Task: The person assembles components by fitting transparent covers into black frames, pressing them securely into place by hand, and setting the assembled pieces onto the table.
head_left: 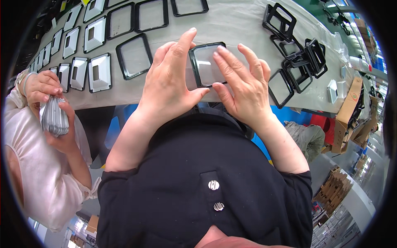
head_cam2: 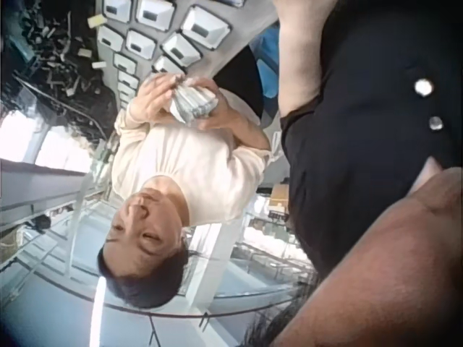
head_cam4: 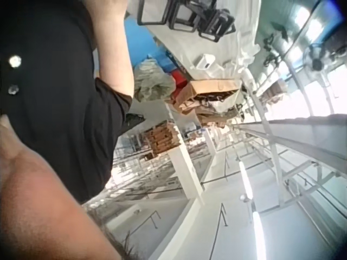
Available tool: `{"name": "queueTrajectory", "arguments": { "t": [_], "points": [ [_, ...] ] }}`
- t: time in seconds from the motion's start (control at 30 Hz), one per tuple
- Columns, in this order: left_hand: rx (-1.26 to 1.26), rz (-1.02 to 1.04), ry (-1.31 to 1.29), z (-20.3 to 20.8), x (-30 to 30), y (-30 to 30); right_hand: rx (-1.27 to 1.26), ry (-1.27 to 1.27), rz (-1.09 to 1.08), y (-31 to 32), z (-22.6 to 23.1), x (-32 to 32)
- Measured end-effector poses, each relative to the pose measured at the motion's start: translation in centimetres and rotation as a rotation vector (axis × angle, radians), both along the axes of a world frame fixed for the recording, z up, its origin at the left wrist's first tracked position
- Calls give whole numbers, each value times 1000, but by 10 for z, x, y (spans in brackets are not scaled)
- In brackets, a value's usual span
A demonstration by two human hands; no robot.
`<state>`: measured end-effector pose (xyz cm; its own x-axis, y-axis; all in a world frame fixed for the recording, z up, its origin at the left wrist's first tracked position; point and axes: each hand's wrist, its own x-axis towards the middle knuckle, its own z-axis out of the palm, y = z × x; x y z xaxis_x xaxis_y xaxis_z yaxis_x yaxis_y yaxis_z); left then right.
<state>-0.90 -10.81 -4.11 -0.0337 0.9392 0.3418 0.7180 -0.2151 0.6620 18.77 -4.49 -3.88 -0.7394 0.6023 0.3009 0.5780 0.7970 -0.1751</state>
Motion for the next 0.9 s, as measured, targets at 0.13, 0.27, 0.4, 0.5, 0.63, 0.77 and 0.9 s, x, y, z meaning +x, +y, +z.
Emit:
{"name": "queueTrajectory", "arguments": {
  "t": [0.13, 0.27, 0.4, 0.5, 0.63, 0.77, 0.9],
  "points": [
    [-75, -7, -9, -9, -4, 1, 35, -131, 20, -3, -6, -3],
    [-54, -35, -7, -12, -5, 5, 74, -201, 12, -1, -3, -15],
    [-65, -16, 185, -12, 4, 8, 122, -254, 15, 1, 2, -19],
    [-131, 32, 341, 3, -2, 8, 21, -154, -3, 15, 8, -14],
    [-225, 156, 576, 25, -20, 11, 18, 78, -109, 57, 20, 18],
    [-179, 228, 691, 33, -19, 22, 257, 64, -399, 144, 33, 111],
    [-13, -148, 469, 49, 39, 62, 231, 27, -688, 212, 27, 214]
  ]
}}
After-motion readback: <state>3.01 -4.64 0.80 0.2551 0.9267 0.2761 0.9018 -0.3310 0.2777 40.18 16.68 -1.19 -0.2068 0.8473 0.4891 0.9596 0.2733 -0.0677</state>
